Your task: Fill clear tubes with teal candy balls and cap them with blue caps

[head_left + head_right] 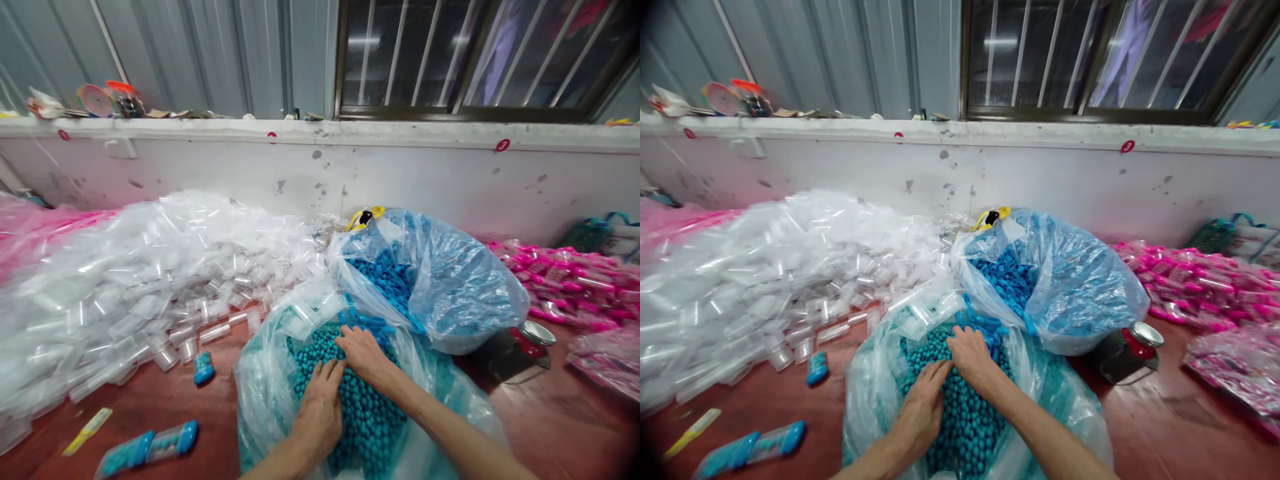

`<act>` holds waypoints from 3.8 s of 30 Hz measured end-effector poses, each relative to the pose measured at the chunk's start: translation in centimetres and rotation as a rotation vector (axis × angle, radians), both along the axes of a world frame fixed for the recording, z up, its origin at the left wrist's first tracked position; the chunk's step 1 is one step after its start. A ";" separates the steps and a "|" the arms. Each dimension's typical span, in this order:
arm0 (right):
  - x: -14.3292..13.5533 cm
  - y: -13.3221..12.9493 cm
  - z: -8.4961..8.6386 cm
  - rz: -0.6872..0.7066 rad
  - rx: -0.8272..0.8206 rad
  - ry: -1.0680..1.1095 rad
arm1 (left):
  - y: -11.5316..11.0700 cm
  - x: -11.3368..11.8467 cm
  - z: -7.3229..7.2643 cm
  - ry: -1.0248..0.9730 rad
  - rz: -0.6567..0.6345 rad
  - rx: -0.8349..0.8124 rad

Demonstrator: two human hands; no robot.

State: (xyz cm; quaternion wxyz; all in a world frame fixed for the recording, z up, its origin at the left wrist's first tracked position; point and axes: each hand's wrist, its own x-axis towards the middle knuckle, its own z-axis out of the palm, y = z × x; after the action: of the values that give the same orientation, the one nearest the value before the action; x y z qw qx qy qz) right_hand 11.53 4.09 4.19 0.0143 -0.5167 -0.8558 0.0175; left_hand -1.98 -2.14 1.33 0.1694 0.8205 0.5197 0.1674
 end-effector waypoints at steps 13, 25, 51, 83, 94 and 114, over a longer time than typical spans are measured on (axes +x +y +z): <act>-3.3 3.1 -2.2 0.083 -0.121 0.316 | 3.0 -5.8 0.6 0.479 -0.136 0.118; 2.6 -3.5 -1.3 -0.207 -0.321 1.095 | 4.9 -2.6 2.2 0.237 -0.093 0.189; 5.7 -2.3 -0.6 -0.130 -0.151 0.339 | 3.3 3.9 -2.1 -0.383 0.154 -0.681; 3.7 -6.6 -1.3 -0.053 -0.131 0.524 | 0.6 1.5 0.0 -1.029 0.070 -0.922; 3.7 -6.5 -1.3 -0.190 -0.517 1.050 | 0.7 0.5 -0.8 -1.035 0.007 -0.814; 2.1 -8.8 -0.9 -0.085 -0.132 0.809 | -0.5 1.9 0.0 -1.130 0.197 -0.784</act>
State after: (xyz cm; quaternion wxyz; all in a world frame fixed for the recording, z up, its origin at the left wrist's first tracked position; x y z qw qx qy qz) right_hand 13.59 -4.75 3.28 0.3171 -0.5030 -0.7562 0.2732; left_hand -0.13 -2.63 1.31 0.6819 0.4348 0.4459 0.3837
